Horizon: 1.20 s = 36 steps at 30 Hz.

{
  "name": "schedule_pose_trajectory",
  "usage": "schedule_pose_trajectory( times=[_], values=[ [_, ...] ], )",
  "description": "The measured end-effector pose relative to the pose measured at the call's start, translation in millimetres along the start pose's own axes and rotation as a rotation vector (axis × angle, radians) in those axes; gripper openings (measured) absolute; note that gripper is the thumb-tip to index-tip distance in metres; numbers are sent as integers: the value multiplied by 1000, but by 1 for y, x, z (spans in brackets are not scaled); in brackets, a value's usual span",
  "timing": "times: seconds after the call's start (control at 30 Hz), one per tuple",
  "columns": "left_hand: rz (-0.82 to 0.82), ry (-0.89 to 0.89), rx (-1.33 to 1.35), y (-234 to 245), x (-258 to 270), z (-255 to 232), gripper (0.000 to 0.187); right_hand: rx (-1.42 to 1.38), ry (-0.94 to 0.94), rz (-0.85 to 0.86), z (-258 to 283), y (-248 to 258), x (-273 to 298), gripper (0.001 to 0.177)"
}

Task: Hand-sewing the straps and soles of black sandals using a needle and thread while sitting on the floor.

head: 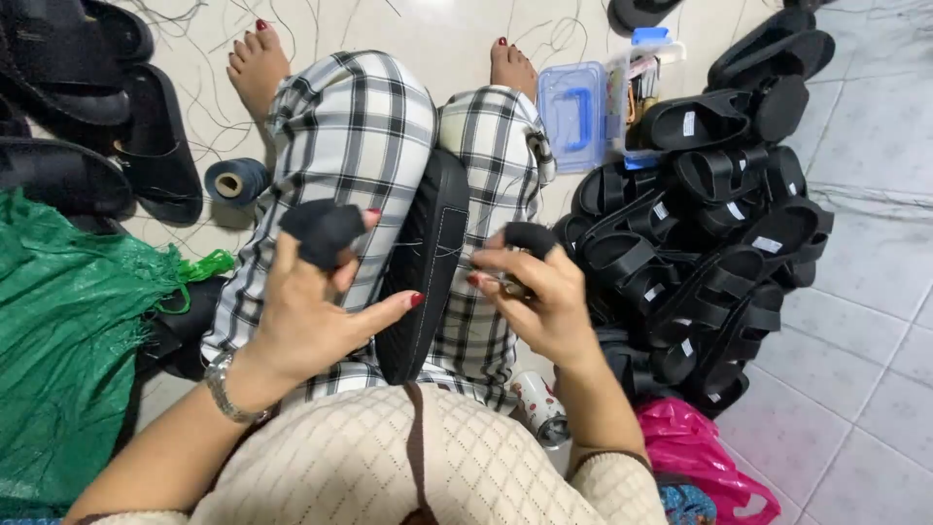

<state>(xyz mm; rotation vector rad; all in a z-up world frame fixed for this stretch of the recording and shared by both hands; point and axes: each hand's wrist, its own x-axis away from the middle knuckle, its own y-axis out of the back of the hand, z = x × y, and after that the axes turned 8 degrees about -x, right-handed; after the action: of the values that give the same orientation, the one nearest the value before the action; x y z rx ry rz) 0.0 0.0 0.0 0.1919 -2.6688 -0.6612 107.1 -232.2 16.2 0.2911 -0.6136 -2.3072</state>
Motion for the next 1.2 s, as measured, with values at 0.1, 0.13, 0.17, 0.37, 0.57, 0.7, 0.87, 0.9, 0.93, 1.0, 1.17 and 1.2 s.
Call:
schedule_pose_trajectory(
  times=[0.1,0.13,0.17,0.37,0.57,0.7,0.87,0.9,0.93,1.0,1.17,1.2],
  values=[
    [-37,-255,-111,-7,-4,9,77,-503,28,39,-20,-16,-16,11],
    [-109,-445,-211,-12,-5,14,74,-842,-9,127,-30,-19,-18,2],
    [-111,-440,-204,-15,-5,15,74,-839,-15,133,-34,-9,-19,2],
    [-125,-393,-259,-18,-3,24,76,-211,198,578,2,30,-32,21],
    [-185,-292,-113,-16,-4,25,37,791,349,8,-18,-12,-16,23],
    [-370,-557,-349,-17,-4,79,16,766,387,-363,-77,-20,20,20],
    [-590,-376,-744,75,-3,142,26,830,144,-592,-81,59,37,11],
    [-546,-256,-960,85,2,127,18,689,119,-514,-71,62,34,20],
    [-494,-134,-1172,96,6,112,39,548,92,-437,-62,65,32,33],
    [-406,-209,-1038,60,0,69,33,280,44,-356,-54,29,29,38],
    [-107,-519,-471,19,-3,4,35,47,58,22,-34,-6,-1,61],
    [85,-288,-372,27,1,7,36,-51,23,28,-30,-3,-3,33]
  ],
)
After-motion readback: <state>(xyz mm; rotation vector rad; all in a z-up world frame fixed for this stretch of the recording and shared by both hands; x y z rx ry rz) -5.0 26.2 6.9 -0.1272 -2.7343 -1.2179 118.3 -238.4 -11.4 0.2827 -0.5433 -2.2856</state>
